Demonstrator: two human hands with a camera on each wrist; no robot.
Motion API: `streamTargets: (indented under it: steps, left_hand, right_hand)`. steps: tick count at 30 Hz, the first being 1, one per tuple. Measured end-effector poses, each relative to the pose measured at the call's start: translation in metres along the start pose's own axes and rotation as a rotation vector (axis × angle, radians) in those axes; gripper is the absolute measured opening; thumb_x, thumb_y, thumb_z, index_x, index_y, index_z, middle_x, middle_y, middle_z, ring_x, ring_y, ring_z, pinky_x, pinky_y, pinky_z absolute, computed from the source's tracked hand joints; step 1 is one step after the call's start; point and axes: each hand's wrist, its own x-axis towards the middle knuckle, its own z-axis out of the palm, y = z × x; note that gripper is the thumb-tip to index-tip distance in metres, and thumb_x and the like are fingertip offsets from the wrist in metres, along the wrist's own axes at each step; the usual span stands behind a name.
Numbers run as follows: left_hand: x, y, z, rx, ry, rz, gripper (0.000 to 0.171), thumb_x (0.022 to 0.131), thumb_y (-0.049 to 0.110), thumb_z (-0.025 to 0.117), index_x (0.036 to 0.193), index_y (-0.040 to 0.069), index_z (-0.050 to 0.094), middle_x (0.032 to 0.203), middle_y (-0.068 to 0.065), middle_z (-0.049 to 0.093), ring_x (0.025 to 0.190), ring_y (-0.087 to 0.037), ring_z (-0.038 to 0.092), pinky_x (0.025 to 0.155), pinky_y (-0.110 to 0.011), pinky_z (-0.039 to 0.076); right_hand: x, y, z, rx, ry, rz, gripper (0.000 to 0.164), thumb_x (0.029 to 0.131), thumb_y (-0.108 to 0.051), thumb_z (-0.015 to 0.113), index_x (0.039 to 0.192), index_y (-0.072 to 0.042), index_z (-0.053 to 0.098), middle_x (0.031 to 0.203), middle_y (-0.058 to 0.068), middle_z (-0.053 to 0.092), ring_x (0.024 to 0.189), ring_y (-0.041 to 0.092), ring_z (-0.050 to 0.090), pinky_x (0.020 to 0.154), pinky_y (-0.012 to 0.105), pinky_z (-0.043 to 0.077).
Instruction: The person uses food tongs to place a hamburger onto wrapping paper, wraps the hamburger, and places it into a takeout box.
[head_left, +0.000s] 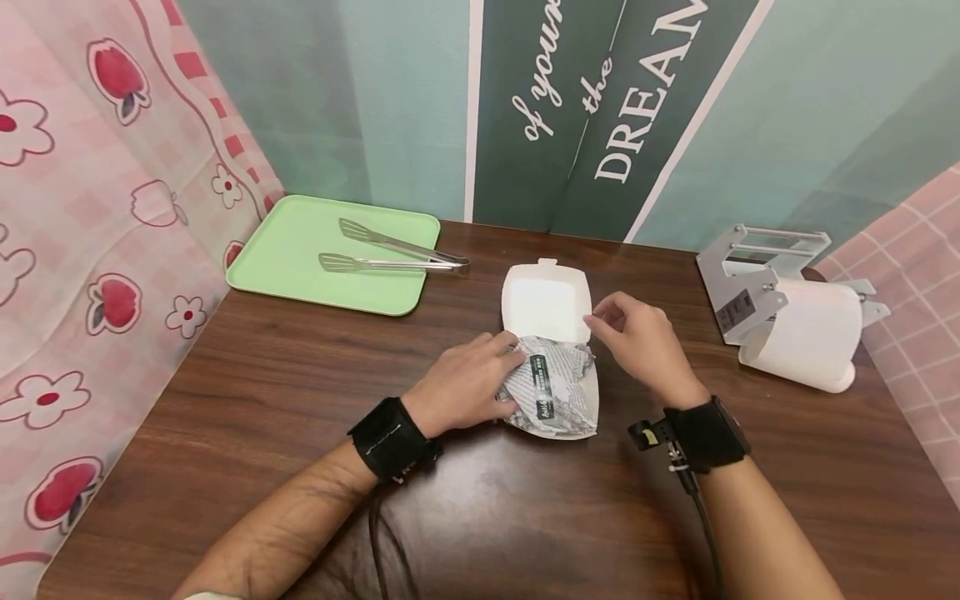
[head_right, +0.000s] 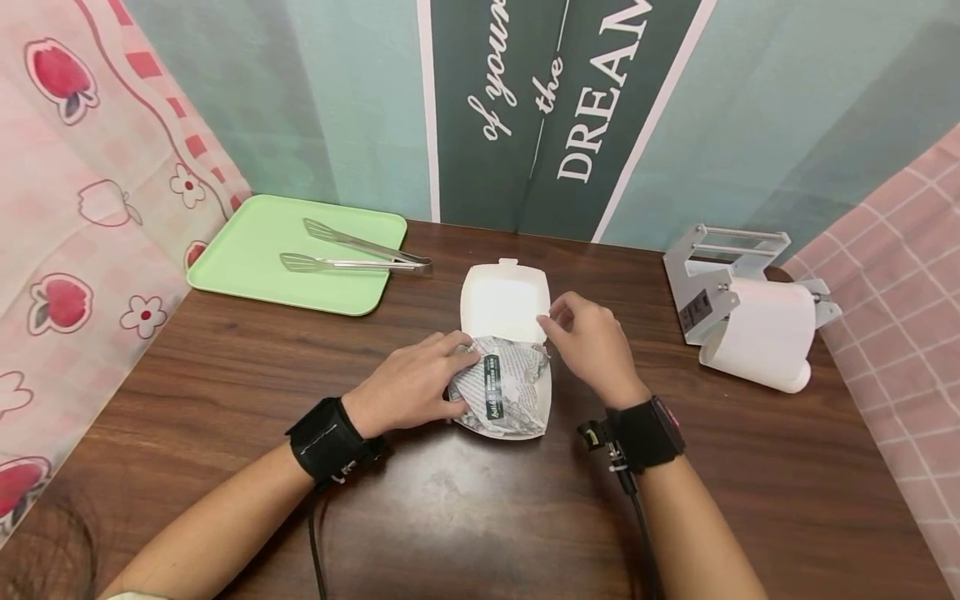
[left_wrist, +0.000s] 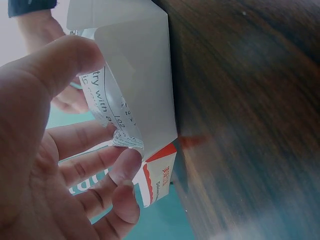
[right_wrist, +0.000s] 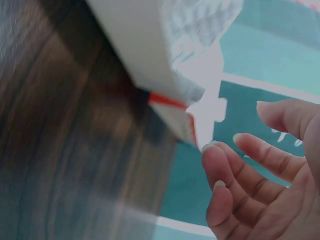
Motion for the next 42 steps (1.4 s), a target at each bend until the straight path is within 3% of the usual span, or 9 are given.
streamTargets:
  steps: [5, 13, 21, 42]
  left_hand:
    - [0.0, 0.001, 0.0, 0.006, -0.013, -0.002, 0.067, 0.084, 0.047, 0.078, 0.139, 0.012, 0.062, 0.143, -0.006, 0.053, 0.119, -0.023, 0.059, 0.093, -0.038, 0.057]
    - [0.0, 0.001, -0.001, 0.012, -0.015, -0.006, 0.067, 0.083, 0.046, 0.078, 0.139, 0.013, 0.061, 0.141, -0.005, 0.053, 0.113, -0.021, 0.059, 0.09, -0.036, 0.057]
    - [0.0, 0.002, -0.001, 0.013, -0.03, -0.012, 0.067, 0.084, 0.046, 0.077, 0.141, 0.014, 0.06, 0.144, -0.004, 0.052, 0.115, -0.023, 0.059, 0.092, -0.038, 0.057]
    - [0.0, 0.001, -0.001, 0.004, -0.062, -0.025, 0.068, 0.086, 0.046, 0.075, 0.143, 0.015, 0.057, 0.145, -0.003, 0.05, 0.114, -0.022, 0.059, 0.095, -0.038, 0.056]
  right_hand:
    - [0.01, 0.019, 0.002, 0.009, -0.07, 0.07, 0.029, 0.103, -0.029, 0.059, 0.11, -0.002, 0.066, 0.094, 0.017, 0.068, 0.078, 0.026, 0.06, 0.067, 0.034, 0.045]
    - [0.021, 0.032, 0.019, 0.039, -0.116, 0.072, 0.035, 0.104, -0.035, 0.056, 0.101, -0.001, 0.066, 0.077, 0.011, 0.061, 0.065, 0.02, 0.052, 0.063, 0.033, 0.041]
    - [0.026, 0.034, 0.033, 0.025, -0.092, 0.082, 0.031, 0.104, -0.031, 0.057, 0.089, -0.004, 0.06, 0.066, 0.006, 0.053, 0.059, 0.019, 0.047, 0.058, 0.032, 0.038]
    - [0.024, 0.031, 0.036, 0.048, -0.03, 0.104, 0.025, 0.104, -0.024, 0.057, 0.097, -0.001, 0.064, 0.072, 0.01, 0.057, 0.062, 0.021, 0.048, 0.058, 0.032, 0.04]
